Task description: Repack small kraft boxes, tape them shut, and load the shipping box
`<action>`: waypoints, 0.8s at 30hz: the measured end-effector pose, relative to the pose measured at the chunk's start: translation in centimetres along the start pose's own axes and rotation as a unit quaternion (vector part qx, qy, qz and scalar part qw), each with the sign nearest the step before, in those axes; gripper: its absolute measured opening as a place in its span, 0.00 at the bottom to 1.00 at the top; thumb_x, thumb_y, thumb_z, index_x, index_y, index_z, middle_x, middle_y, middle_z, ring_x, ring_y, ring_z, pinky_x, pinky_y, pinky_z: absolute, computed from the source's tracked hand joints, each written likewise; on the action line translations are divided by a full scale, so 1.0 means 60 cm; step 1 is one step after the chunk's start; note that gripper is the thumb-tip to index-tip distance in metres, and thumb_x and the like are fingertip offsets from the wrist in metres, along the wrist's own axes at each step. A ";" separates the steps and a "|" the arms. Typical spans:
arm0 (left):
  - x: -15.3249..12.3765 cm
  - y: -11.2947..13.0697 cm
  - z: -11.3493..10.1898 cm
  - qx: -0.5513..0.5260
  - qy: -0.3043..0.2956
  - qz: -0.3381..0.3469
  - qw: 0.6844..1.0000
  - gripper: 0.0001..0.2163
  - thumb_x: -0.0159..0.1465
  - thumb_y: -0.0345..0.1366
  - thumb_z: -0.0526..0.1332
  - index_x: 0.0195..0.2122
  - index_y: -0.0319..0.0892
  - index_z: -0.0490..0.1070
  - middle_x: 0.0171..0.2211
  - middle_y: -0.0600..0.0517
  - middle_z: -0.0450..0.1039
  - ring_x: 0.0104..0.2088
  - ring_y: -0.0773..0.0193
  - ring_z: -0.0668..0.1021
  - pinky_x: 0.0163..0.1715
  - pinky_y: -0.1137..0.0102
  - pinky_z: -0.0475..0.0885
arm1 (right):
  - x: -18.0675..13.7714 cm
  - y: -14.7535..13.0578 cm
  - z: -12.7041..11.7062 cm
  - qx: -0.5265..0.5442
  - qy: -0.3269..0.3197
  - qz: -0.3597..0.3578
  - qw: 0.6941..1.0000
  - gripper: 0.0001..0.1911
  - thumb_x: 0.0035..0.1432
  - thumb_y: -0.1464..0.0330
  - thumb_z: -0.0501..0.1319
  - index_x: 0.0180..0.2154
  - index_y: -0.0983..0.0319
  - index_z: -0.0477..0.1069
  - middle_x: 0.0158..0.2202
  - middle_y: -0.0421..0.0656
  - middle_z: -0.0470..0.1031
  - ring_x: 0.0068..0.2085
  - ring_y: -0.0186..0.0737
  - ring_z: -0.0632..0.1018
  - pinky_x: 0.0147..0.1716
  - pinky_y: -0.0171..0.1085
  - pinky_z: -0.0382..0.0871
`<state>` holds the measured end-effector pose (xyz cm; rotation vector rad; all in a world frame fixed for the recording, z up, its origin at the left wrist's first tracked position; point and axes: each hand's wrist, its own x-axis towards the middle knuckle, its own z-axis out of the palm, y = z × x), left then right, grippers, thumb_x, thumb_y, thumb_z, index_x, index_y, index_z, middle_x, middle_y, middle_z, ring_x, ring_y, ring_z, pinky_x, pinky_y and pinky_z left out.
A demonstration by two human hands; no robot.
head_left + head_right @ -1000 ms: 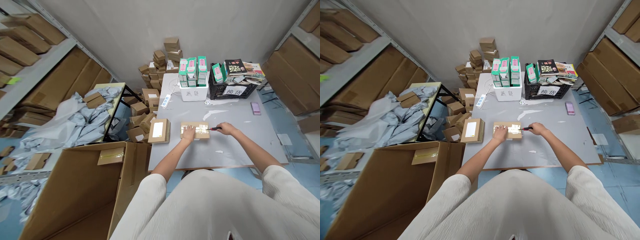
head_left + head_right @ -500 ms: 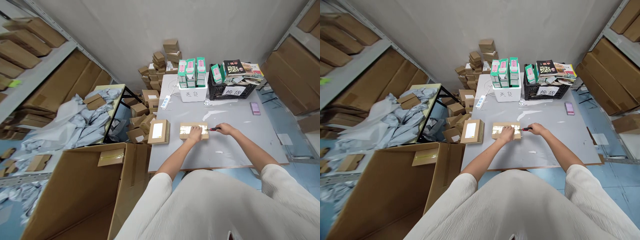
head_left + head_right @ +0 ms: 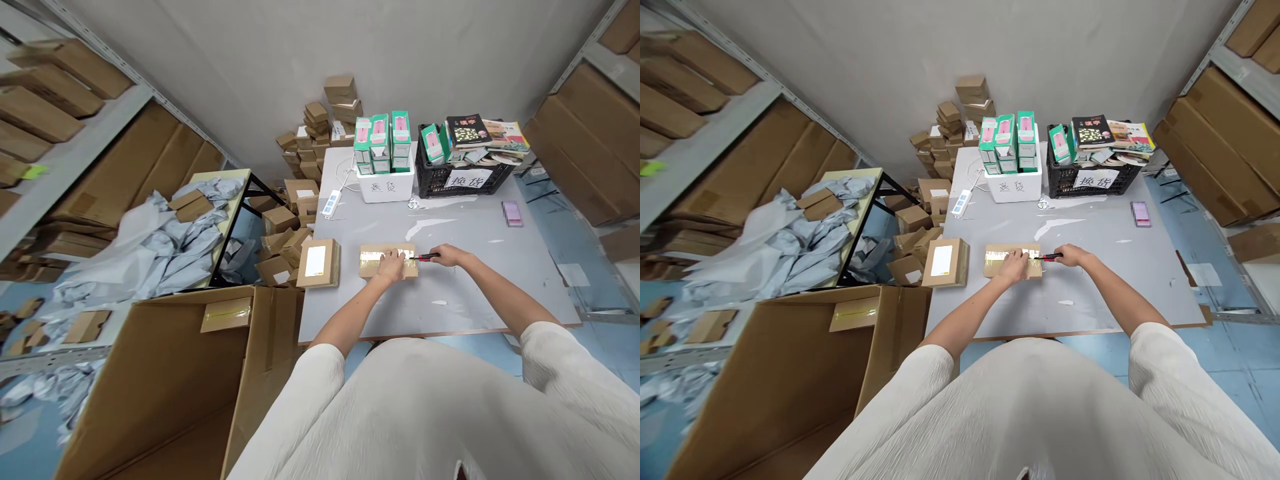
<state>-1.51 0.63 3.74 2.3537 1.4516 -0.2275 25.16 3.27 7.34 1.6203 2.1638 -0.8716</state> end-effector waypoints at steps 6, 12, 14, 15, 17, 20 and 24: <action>-0.003 -0.005 0.011 0.004 0.009 0.001 1.000 0.37 0.60 0.42 0.80 0.66 0.45 0.65 0.65 0.38 0.67 0.65 0.40 0.71 0.65 0.53 0.66 | -0.003 0.011 0.009 0.191 -0.093 0.041 0.976 0.15 0.69 0.60 0.61 0.50 0.61 0.78 0.36 0.44 0.81 0.32 0.37 0.78 0.32 0.33 0.70; -0.004 -0.012 0.022 -0.006 0.019 0.009 1.000 0.37 0.60 0.42 0.79 0.66 0.46 0.65 0.64 0.39 0.67 0.62 0.41 0.73 0.65 0.53 0.66 | -0.004 0.040 0.014 0.246 -0.107 0.030 0.963 0.17 0.60 0.54 0.71 0.41 0.60 0.77 0.35 0.44 0.79 0.31 0.35 0.77 0.27 0.32 0.68; -0.004 -0.012 0.022 -0.013 0.020 0.009 1.000 0.37 0.60 0.41 0.79 0.67 0.45 0.65 0.64 0.38 0.67 0.63 0.40 0.73 0.65 0.52 0.65 | -0.010 0.051 0.018 0.262 -0.112 0.024 0.958 0.20 0.57 0.51 0.73 0.38 0.60 0.77 0.33 0.44 0.79 0.29 0.35 0.76 0.26 0.32 0.68; -0.003 -0.012 0.022 -0.015 0.020 0.009 1.000 0.37 0.60 0.41 0.79 0.67 0.45 0.65 0.64 0.38 0.66 0.64 0.39 0.72 0.65 0.52 0.65 | -0.013 0.054 0.022 0.275 -0.114 0.023 0.954 0.21 0.56 0.50 0.74 0.37 0.60 0.76 0.32 0.43 0.79 0.29 0.35 0.76 0.26 0.33 0.68; -0.002 -0.010 0.022 -0.016 0.019 0.009 1.000 0.38 0.60 0.40 0.79 0.68 0.46 0.64 0.65 0.37 0.66 0.65 0.37 0.71 0.66 0.51 0.64 | -0.018 0.055 0.033 0.310 -0.109 0.020 0.944 0.24 0.54 0.47 0.74 0.36 0.60 0.76 0.30 0.43 0.78 0.28 0.35 0.75 0.26 0.33 0.69; -0.002 -0.010 0.022 -0.014 0.015 0.013 1.000 0.38 0.60 0.39 0.79 0.69 0.46 0.64 0.65 0.37 0.66 0.65 0.36 0.71 0.66 0.50 0.64 | -0.015 0.045 0.052 0.359 -0.094 0.018 0.928 0.26 0.52 0.45 0.75 0.36 0.59 0.76 0.31 0.43 0.79 0.28 0.36 0.76 0.28 0.33 0.70; -0.004 -0.012 0.021 -0.015 0.018 0.018 1.000 0.35 0.62 0.40 0.78 0.67 0.46 0.66 0.64 0.38 0.66 0.65 0.37 0.71 0.66 0.50 0.64 | -0.008 0.038 0.073 0.387 -0.089 0.013 0.918 0.28 0.49 0.43 0.77 0.37 0.59 0.77 0.32 0.42 0.80 0.30 0.37 0.78 0.29 0.33 0.72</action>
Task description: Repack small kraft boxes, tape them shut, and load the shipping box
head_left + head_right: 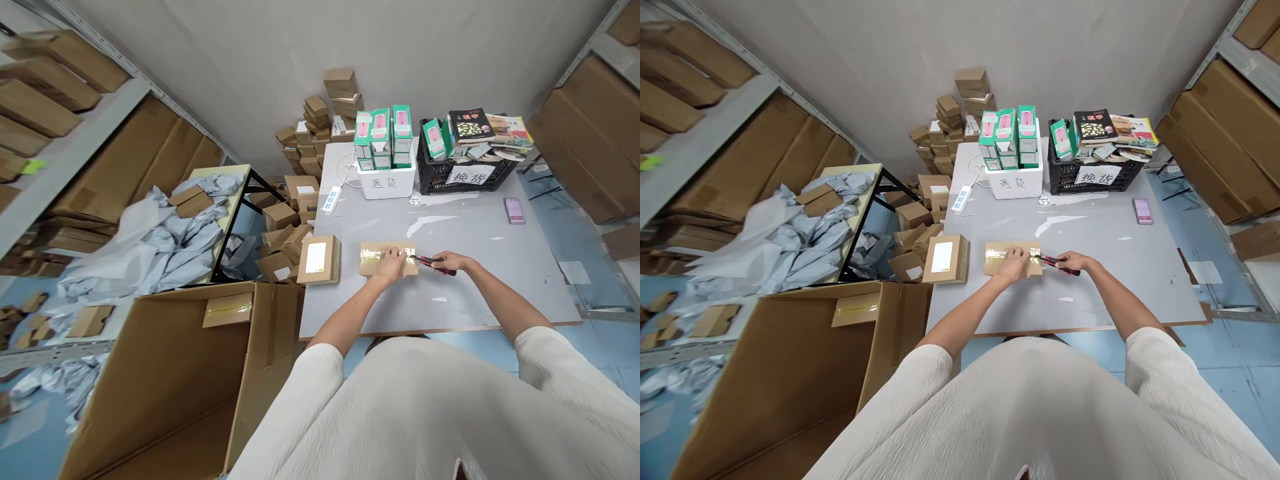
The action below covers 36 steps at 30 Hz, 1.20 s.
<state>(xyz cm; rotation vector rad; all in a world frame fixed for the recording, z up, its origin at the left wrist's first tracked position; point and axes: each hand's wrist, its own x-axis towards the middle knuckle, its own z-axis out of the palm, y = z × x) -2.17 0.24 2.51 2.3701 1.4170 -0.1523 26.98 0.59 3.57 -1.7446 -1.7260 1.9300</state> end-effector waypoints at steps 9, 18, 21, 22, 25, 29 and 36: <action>0.003 -0.008 0.008 -0.013 0.011 0.008 1.000 0.33 0.62 0.39 0.77 0.66 0.45 0.66 0.64 0.37 0.66 0.67 0.37 0.70 0.69 0.46 0.61 | -0.026 0.043 -0.007 0.024 0.038 -0.033 0.998 0.29 0.55 0.41 0.74 0.36 0.59 0.76 0.27 0.40 0.78 0.26 0.35 0.74 0.25 0.33 0.67; 0.010 -0.009 0.000 -0.073 0.113 -0.033 0.990 0.23 0.74 0.38 0.61 0.70 0.47 0.65 0.67 0.38 0.65 0.59 0.45 0.75 0.61 0.54 0.70 | -0.028 0.033 -0.001 -0.052 0.161 -0.096 0.981 0.24 0.67 0.46 0.67 0.47 0.59 0.79 0.38 0.45 0.85 0.33 0.40 0.82 0.33 0.35 0.74; 0.030 -0.007 -0.005 -0.051 0.124 -0.047 0.990 0.20 0.75 0.34 0.58 0.67 0.47 0.67 0.65 0.39 0.68 0.63 0.45 0.72 0.64 0.53 0.66 | -0.038 0.029 0.007 -0.105 0.188 -0.101 0.971 0.25 0.73 0.46 0.58 0.49 0.58 0.82 0.38 0.45 0.84 0.36 0.43 0.82 0.38 0.38 0.76; 0.035 -0.007 -0.005 -0.042 0.121 -0.044 0.991 0.20 0.74 0.34 0.59 0.67 0.47 0.67 0.65 0.39 0.68 0.65 0.45 0.71 0.66 0.53 0.65 | -0.042 0.027 0.011 -0.122 0.194 -0.103 0.968 0.25 0.74 0.47 0.56 0.50 0.57 0.82 0.40 0.45 0.85 0.38 0.45 0.82 0.39 0.40 0.76; 0.046 -0.007 -0.001 -0.010 0.103 -0.023 0.994 0.20 0.72 0.33 0.63 0.65 0.48 0.68 0.65 0.39 0.68 0.69 0.44 0.67 0.69 0.50 0.60 | -0.052 0.020 0.022 -0.188 0.211 -0.129 0.951 0.22 0.75 0.52 0.56 0.54 0.55 0.83 0.46 0.46 0.86 0.44 0.48 0.83 0.46 0.42 0.76; 0.054 -0.007 0.000 0.016 0.082 -0.023 0.996 0.24 0.69 0.33 0.65 0.65 0.46 0.66 0.68 0.38 0.66 0.71 0.43 0.64 0.72 0.47 0.55 | -0.052 0.014 0.034 -0.273 0.232 -0.139 0.923 0.19 0.72 0.57 0.62 0.57 0.55 0.82 0.49 0.48 0.84 0.49 0.51 0.82 0.50 0.42 0.74; 0.056 -0.009 -0.007 -0.008 0.073 -0.022 0.997 0.20 0.73 0.34 0.59 0.66 0.48 0.67 0.65 0.39 0.69 0.69 0.46 0.67 0.67 0.51 0.63 | -0.038 0.012 0.042 -0.323 0.243 -0.113 0.907 0.21 0.72 0.59 0.64 0.62 0.55 0.81 0.51 0.50 0.81 0.49 0.51 0.82 0.49 0.41 0.73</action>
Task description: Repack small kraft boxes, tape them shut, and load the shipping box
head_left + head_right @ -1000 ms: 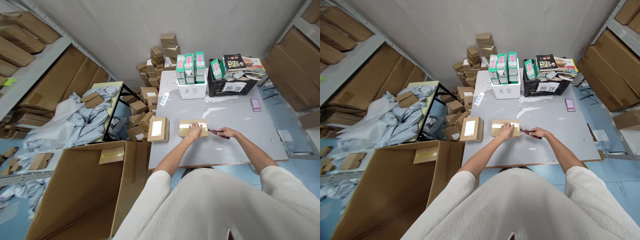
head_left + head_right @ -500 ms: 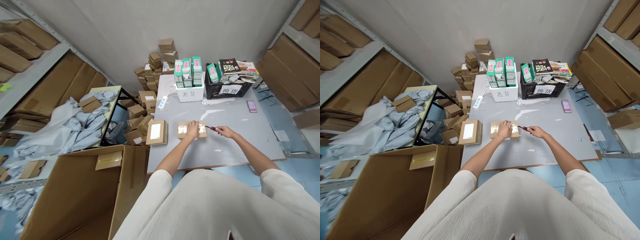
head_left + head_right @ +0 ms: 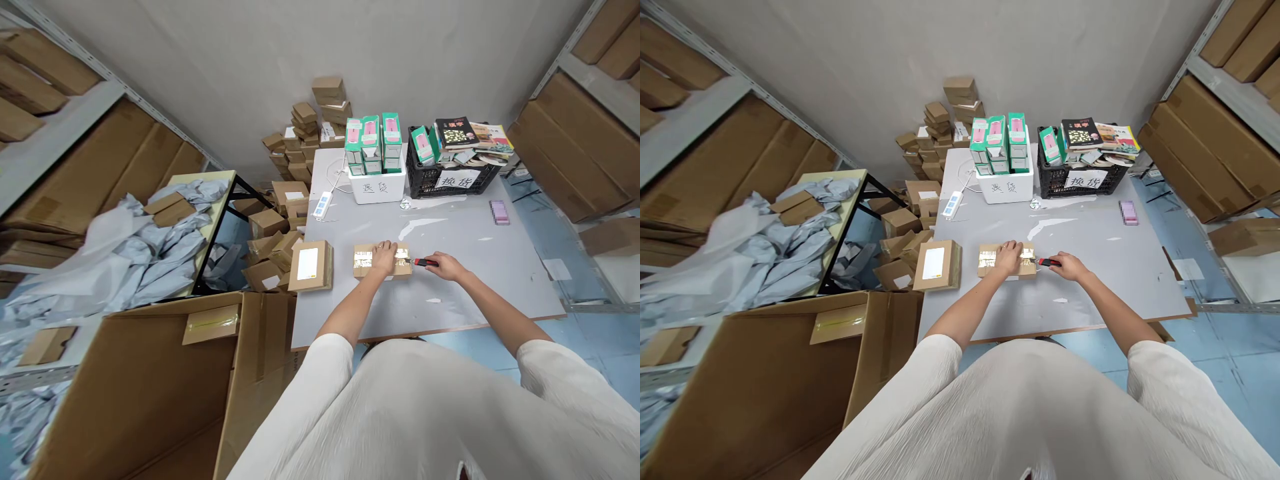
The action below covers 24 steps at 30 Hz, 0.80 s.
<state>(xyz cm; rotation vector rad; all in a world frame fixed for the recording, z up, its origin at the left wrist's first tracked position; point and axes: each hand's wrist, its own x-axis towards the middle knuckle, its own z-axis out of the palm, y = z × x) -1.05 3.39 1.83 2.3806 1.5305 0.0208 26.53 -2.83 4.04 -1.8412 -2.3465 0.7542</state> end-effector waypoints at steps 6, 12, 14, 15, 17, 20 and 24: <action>-0.013 0.003 0.018 0.012 0.011 0.015 1.000 0.28 0.74 0.29 0.50 0.75 0.44 0.60 0.76 0.33 0.60 0.77 0.42 0.59 0.73 0.40 0.55 | -0.001 -0.004 0.001 0.002 0.000 -0.002 1.000 0.20 0.73 0.59 0.63 0.62 0.53 0.81 0.50 0.49 0.81 0.50 0.51 0.81 0.50 0.41 0.73; -0.019 0.003 0.022 0.003 0.014 0.016 1.000 0.30 0.73 0.29 0.51 0.77 0.44 0.58 0.78 0.33 0.56 0.79 0.40 0.57 0.75 0.37 0.50 | -0.006 -0.014 0.026 0.008 0.035 0.018 0.999 0.21 0.76 0.59 0.60 0.64 0.54 0.79 0.52 0.51 0.80 0.53 0.52 0.80 0.52 0.42 0.73; -0.021 0.002 0.022 0.005 0.017 0.019 1.000 0.31 0.73 0.29 0.51 0.77 0.44 0.58 0.78 0.33 0.56 0.79 0.41 0.57 0.75 0.37 0.50 | -0.006 -0.011 0.034 0.007 0.043 0.020 0.999 0.22 0.76 0.59 0.59 0.65 0.54 0.77 0.53 0.51 0.80 0.54 0.53 0.80 0.53 0.43 0.74; -0.022 0.001 0.022 0.006 0.018 0.021 1.000 0.31 0.73 0.29 0.51 0.77 0.45 0.58 0.78 0.33 0.56 0.79 0.41 0.57 0.75 0.37 0.50 | -0.006 -0.007 0.037 0.005 0.046 0.018 0.999 0.22 0.76 0.58 0.59 0.66 0.54 0.77 0.53 0.51 0.80 0.55 0.53 0.79 0.53 0.43 0.74; -0.024 -0.001 0.022 0.008 0.021 0.023 0.999 0.30 0.73 0.30 0.51 0.77 0.45 0.58 0.78 0.34 0.57 0.79 0.41 0.57 0.76 0.37 0.50 | -0.006 0.003 0.039 0.001 0.051 0.012 0.999 0.23 0.76 0.58 0.59 0.66 0.55 0.77 0.54 0.52 0.79 0.56 0.54 0.79 0.54 0.43 0.73; -0.028 -0.003 0.022 0.008 0.023 0.021 0.999 0.29 0.75 0.31 0.50 0.77 0.45 0.59 0.79 0.34 0.57 0.79 0.42 0.58 0.76 0.37 0.50 | -0.007 0.028 0.031 0.003 0.076 0.027 0.997 0.23 0.75 0.58 0.59 0.66 0.55 0.77 0.53 0.53 0.79 0.56 0.56 0.78 0.54 0.45 0.73; -0.030 0.000 0.023 0.006 0.022 0.018 1.000 0.28 0.76 0.33 0.50 0.77 0.46 0.59 0.79 0.35 0.56 0.80 0.43 0.57 0.76 0.39 0.50 | -0.009 0.066 0.006 0.023 0.140 0.076 0.987 0.24 0.74 0.58 0.58 0.66 0.57 0.76 0.53 0.55 0.79 0.55 0.58 0.78 0.54 0.47 0.73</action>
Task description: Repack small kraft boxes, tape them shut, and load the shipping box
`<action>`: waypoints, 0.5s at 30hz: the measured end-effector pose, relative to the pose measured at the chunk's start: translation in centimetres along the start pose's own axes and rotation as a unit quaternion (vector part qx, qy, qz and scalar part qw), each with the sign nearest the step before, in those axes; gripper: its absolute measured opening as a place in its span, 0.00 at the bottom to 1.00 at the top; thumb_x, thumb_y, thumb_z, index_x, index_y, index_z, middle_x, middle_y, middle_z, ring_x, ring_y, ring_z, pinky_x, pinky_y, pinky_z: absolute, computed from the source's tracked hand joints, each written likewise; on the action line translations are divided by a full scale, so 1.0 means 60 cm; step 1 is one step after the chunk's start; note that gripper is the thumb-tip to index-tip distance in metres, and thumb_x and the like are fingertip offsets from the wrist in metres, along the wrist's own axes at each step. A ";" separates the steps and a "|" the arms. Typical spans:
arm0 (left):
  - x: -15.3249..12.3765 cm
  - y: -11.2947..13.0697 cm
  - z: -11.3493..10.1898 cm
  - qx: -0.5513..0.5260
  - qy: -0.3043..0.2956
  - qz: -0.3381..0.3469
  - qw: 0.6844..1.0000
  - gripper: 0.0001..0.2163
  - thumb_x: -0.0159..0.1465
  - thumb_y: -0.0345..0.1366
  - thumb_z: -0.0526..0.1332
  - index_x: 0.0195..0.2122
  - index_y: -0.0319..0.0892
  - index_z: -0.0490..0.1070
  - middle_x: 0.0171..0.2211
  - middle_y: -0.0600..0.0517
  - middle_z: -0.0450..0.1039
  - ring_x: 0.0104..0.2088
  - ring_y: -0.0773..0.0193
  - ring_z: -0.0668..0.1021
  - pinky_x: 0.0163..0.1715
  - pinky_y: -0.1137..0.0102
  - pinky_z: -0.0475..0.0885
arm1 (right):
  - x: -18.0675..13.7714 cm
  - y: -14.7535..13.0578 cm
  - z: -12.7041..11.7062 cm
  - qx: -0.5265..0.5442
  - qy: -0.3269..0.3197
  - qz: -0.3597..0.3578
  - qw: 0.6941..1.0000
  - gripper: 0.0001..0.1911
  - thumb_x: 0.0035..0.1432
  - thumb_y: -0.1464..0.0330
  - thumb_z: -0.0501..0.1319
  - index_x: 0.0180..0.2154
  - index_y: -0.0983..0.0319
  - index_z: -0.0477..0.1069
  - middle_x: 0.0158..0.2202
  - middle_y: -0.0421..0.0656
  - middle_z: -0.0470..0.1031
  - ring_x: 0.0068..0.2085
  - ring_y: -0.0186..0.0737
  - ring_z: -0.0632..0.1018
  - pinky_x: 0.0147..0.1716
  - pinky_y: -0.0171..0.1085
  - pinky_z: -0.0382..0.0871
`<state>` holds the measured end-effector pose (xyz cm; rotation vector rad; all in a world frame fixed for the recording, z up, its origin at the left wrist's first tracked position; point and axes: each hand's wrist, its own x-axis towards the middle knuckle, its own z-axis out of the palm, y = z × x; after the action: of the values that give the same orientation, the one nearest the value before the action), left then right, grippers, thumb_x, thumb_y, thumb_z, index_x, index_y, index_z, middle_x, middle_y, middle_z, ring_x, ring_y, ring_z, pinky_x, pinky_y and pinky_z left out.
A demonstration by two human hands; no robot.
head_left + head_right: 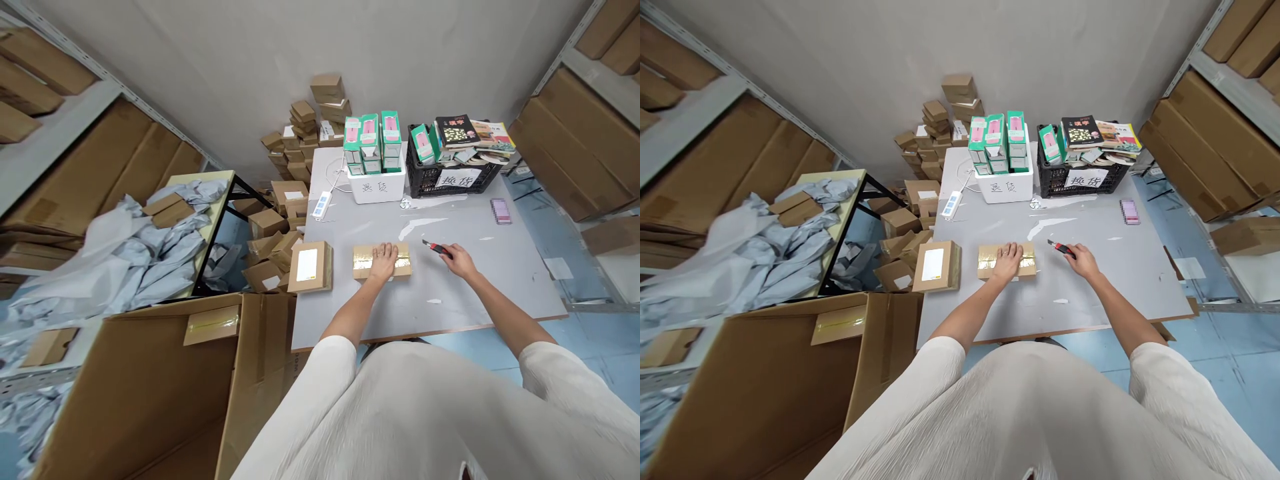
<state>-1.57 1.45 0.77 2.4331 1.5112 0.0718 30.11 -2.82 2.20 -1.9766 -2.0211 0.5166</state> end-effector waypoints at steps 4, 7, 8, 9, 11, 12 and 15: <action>0.002 0.002 -0.005 -0.017 -0.007 -0.009 1.000 0.28 0.77 0.35 0.52 0.77 0.47 0.59 0.79 0.35 0.56 0.80 0.42 0.56 0.76 0.40 0.51 | 0.019 -0.003 -0.005 0.027 -0.021 -0.005 0.999 0.24 0.72 0.57 0.60 0.63 0.58 0.76 0.54 0.53 0.79 0.55 0.57 0.78 0.55 0.47 0.72; -0.009 -0.012 -0.013 -0.042 0.008 0.000 0.999 0.24 0.78 0.40 0.51 0.75 0.46 0.62 0.79 0.37 0.56 0.79 0.45 0.58 0.76 0.45 0.54 | 0.045 -0.040 0.010 0.044 -0.038 -0.014 0.998 0.22 0.72 0.56 0.60 0.60 0.58 0.78 0.53 0.53 0.79 0.54 0.55 0.79 0.54 0.46 0.73; -0.017 -0.021 -0.016 -0.051 0.016 0.001 0.999 0.23 0.79 0.42 0.52 0.73 0.46 0.64 0.78 0.38 0.57 0.78 0.45 0.60 0.75 0.47 0.56 | 0.056 -0.057 0.016 0.050 -0.043 -0.024 0.998 0.21 0.72 0.56 0.60 0.59 0.58 0.78 0.53 0.52 0.79 0.53 0.55 0.79 0.55 0.45 0.72; -0.027 -0.031 -0.018 -0.059 0.021 -0.001 0.998 0.23 0.79 0.44 0.53 0.72 0.47 0.65 0.77 0.39 0.58 0.76 0.46 0.62 0.74 0.49 0.59 | 0.068 -0.075 0.022 0.057 -0.047 -0.038 0.997 0.21 0.73 0.56 0.60 0.58 0.59 0.79 0.54 0.52 0.80 0.53 0.54 0.79 0.55 0.44 0.72; -0.052 -0.053 -0.021 -0.063 0.021 -0.010 0.998 0.22 0.77 0.48 0.58 0.69 0.48 0.68 0.74 0.40 0.62 0.73 0.45 0.66 0.71 0.51 0.63 | 0.093 -0.116 0.034 0.069 -0.054 -0.078 0.993 0.21 0.73 0.56 0.60 0.57 0.60 0.79 0.55 0.52 0.80 0.55 0.54 0.79 0.57 0.44 0.71; -0.064 -0.063 -0.021 -0.061 0.015 -0.013 0.998 0.23 0.75 0.50 0.61 0.68 0.49 0.69 0.73 0.41 0.64 0.71 0.45 0.68 0.70 0.51 0.64 | 0.105 -0.136 0.039 0.070 -0.059 -0.098 0.991 0.20 0.73 0.56 0.59 0.57 0.60 0.79 0.56 0.52 0.81 0.57 0.54 0.78 0.58 0.43 0.70; -0.092 -0.086 -0.022 -0.046 -0.008 -0.007 0.999 0.24 0.70 0.49 0.70 0.65 0.51 0.72 0.70 0.42 0.66 0.68 0.45 0.70 0.68 0.52 0.65 | 0.133 -0.192 0.053 0.055 -0.090 -0.124 0.987 0.19 0.74 0.57 0.59 0.56 0.60 0.79 0.56 0.51 0.82 0.57 0.53 0.79 0.57 0.42 0.68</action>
<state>-8.83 -1.04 1.26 2.3461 1.4840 0.1177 18.08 4.83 3.84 -1.6350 -2.2528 0.7540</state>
